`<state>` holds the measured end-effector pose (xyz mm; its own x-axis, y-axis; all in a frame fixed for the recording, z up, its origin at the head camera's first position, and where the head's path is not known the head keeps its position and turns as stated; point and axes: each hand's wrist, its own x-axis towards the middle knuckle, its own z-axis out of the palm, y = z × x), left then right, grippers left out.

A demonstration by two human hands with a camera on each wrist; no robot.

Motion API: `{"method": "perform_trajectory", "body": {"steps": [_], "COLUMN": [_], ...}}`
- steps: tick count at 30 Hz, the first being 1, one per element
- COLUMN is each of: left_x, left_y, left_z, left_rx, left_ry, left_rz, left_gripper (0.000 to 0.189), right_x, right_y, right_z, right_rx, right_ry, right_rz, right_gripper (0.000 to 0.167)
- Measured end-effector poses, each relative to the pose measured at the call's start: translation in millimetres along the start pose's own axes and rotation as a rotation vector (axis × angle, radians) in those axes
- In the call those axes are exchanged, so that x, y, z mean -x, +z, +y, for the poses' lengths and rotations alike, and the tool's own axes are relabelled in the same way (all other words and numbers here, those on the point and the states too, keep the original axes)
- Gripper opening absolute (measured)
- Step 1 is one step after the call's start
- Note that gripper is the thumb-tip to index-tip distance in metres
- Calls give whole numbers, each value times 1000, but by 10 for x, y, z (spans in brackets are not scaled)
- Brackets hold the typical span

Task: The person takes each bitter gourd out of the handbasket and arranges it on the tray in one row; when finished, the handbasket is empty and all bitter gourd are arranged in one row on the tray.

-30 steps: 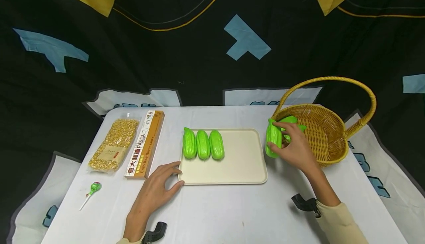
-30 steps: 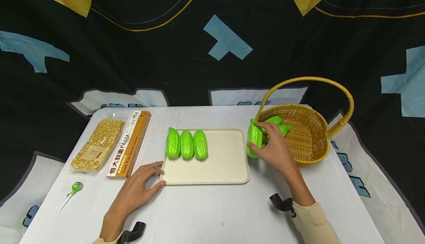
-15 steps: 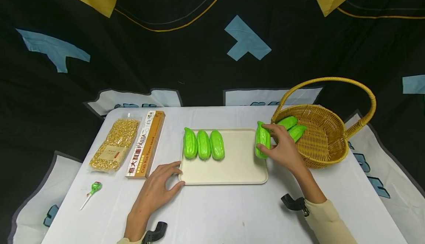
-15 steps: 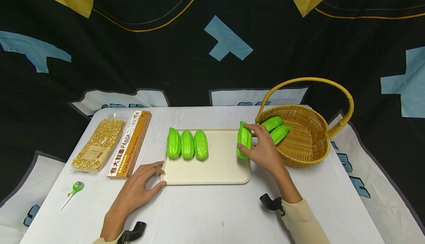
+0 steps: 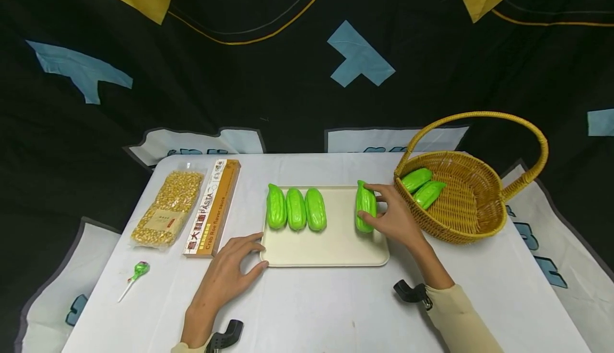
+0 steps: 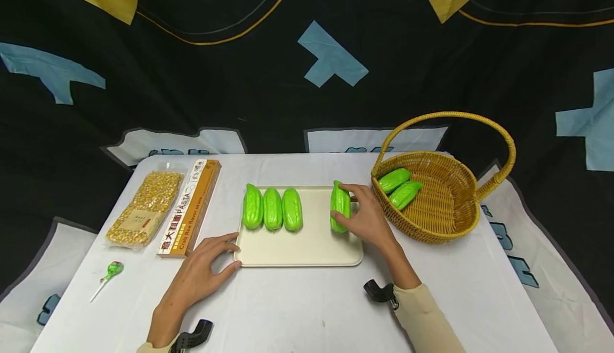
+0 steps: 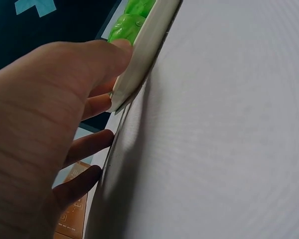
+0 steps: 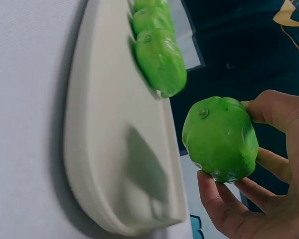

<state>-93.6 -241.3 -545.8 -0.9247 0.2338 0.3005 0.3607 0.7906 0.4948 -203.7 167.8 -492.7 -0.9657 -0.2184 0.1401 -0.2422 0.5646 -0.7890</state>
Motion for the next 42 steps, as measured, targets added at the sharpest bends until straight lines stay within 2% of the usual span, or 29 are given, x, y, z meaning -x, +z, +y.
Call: {"method": "perform_trajectory", "body": {"steps": [8,18,30,42], "left_x": [-4,8,6,13], "left_y": [-1,-6,-1,-2], "left_z": [-1,2,0,-7], "left_rx": [-1,4,8,12], "left_ry": [-1,-10,-7,-5], "left_rz": [-3,-2,0,0], "left_gripper": [31,32,32,33], "right_x": [-36,-114,-180,-222], "right_y": [171,376,534,612], "right_z": [17,-63,-149,-212], "right_rx": [10,7,36,55], "right_ry": [-24,-56,-29,-10], "right_rz": [-23,-87,-120,-133], "right_gripper": [73,72,70,62]}}
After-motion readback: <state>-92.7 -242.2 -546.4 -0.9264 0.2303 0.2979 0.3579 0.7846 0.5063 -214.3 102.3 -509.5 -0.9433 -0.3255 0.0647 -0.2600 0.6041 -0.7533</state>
